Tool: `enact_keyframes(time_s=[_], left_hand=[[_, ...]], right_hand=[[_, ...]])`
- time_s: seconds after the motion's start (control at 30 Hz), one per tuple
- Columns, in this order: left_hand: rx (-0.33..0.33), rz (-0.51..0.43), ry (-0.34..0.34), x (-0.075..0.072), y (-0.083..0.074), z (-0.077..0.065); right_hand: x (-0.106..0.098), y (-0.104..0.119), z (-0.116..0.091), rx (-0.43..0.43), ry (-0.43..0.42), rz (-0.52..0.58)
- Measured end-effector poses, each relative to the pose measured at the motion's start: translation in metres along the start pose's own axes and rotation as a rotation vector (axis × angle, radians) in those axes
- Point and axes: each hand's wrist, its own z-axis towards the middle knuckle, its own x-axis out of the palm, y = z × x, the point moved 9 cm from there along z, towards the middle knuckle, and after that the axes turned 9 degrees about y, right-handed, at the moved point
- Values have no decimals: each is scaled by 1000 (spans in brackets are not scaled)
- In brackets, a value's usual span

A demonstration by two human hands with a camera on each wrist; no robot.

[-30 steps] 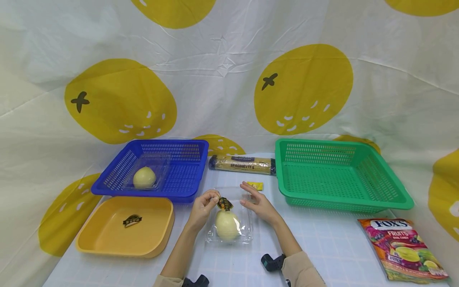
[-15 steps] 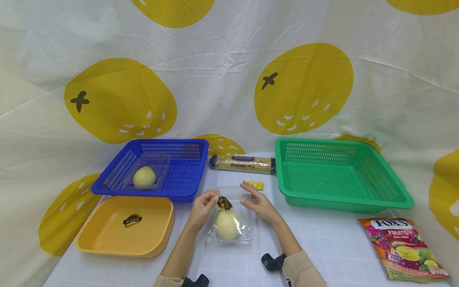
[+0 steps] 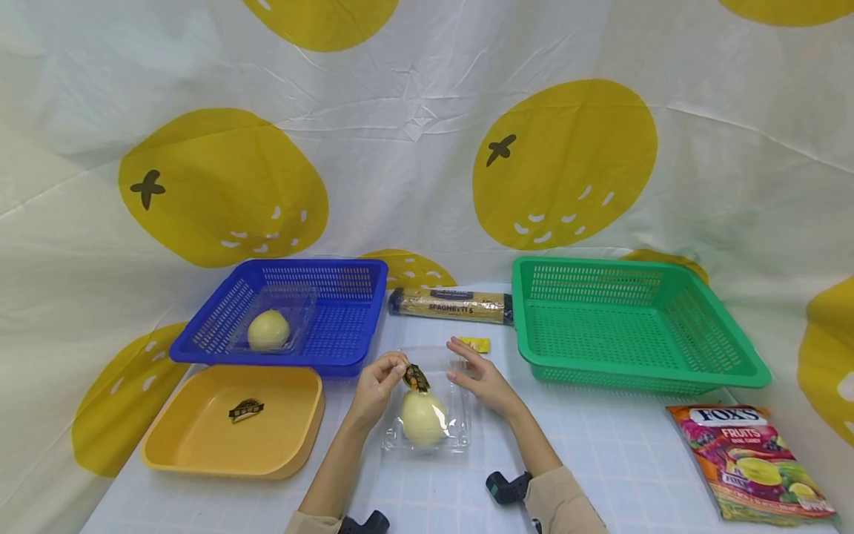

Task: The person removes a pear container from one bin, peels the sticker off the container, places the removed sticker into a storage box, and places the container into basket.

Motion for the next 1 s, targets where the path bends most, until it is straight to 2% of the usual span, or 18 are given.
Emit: enact_keyframes(time_s=[0.2, 0.3, 0.43, 0.53, 0.67, 0.8, 1.0], left_hand=[[-21, -294, -77, -17, 12, -5], [-37, -241, -65, -18, 15, -9], [-50, -105, -74, -16, 11, -10], [-42, -10, -88, -14, 6, -11], [-68, 57, -122, -13, 0, -13], [-111, 128, -160, -14, -8, -18], [-148, 237, -181, -21, -30, -28]], right_hand=[[0, 3, -3, -3, 0, -13], [-2, 1, -5, 1, -9, -17], [-3, -2, -4, -10, -11, -10], [-2, 0, -3, -11, -9, -7], [-2, 0, -3, -5, -13, -11], [-2, 0, -3, 0, -8, -14], [-2, 0, -3, -8, -5, 4]])
